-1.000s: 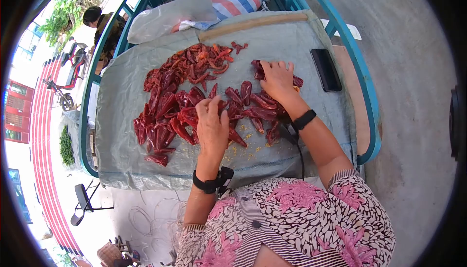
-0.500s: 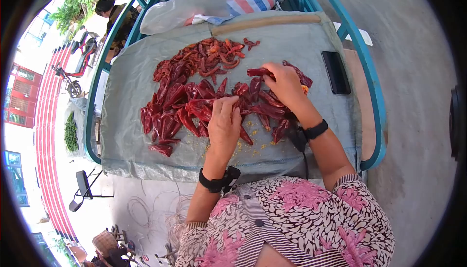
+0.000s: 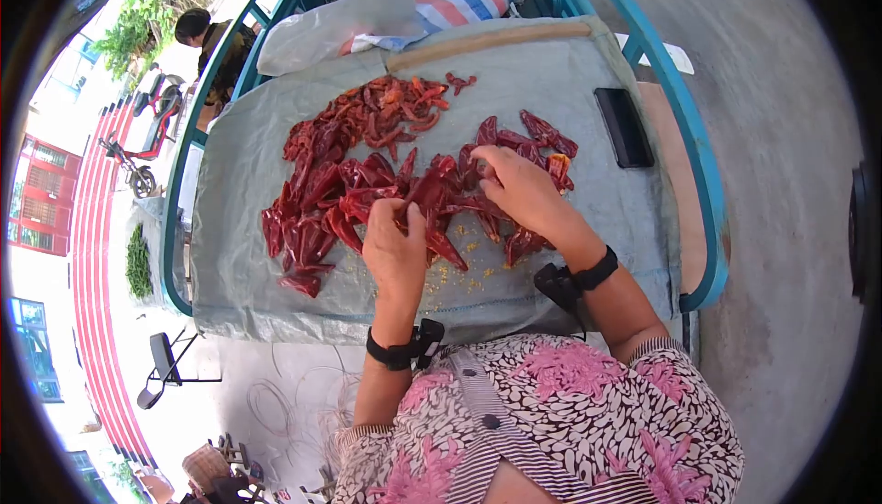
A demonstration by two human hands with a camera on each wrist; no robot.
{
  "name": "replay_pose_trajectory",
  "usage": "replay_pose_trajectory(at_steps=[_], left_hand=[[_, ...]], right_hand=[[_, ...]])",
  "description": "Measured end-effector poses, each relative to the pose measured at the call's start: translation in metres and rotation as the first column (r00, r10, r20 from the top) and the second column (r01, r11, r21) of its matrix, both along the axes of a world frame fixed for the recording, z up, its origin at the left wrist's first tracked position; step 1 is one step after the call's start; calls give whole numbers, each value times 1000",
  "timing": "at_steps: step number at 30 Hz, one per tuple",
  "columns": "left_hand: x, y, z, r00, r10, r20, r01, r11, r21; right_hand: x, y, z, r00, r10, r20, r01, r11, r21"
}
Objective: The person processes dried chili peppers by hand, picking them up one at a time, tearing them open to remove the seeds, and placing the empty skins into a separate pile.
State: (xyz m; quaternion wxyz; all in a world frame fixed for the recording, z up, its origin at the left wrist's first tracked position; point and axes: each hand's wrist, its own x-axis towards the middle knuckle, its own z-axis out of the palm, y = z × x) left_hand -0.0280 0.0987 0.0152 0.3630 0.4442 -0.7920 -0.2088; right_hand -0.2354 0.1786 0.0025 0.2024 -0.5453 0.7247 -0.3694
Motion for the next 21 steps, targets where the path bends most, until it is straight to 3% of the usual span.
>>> replay_pose_trajectory(at_steps=[2, 5, 8, 9, 12, 16, 19, 21], left_hand=[[-1, -9, 1, 999, -28, 24, 30, 996, -84], [-6, -26, -9, 998, -63, 19, 65, 963, -262], [-10, -13, 7, 995, -90, -38, 92, 995, 51], [-6, -12, 5, 993, -109, -35, 110, 993, 37], [2, -6, 9, 990, -141, -5, 141, 986, 85], [7, -11, -3, 968, -249, 28, 248, 968, 31], [12, -11, -6, 961, -276, -8, 276, 961, 20], [13, -14, -8, 954, -298, -36, 299, 954, 18]], right_hand=[[9, -6, 4, 994, -79, -76, 76, 996, -37], [12, -25, -2, 977, 67, 201, -21, 975, -219], [-6, -39, -23, 968, -107, -229, 47, 966, -253], [-13, -44, -24, 914, -155, -376, 73, 972, -222], [-29, -53, -43, 823, -148, -548, 128, 989, -73], [-39, -62, -60, 767, -85, -636, 81, 996, -35], [-39, -60, -51, 745, -141, -652, 95, 990, -106], [-35, -55, -38, 757, -278, -591, 170, 958, -232]])
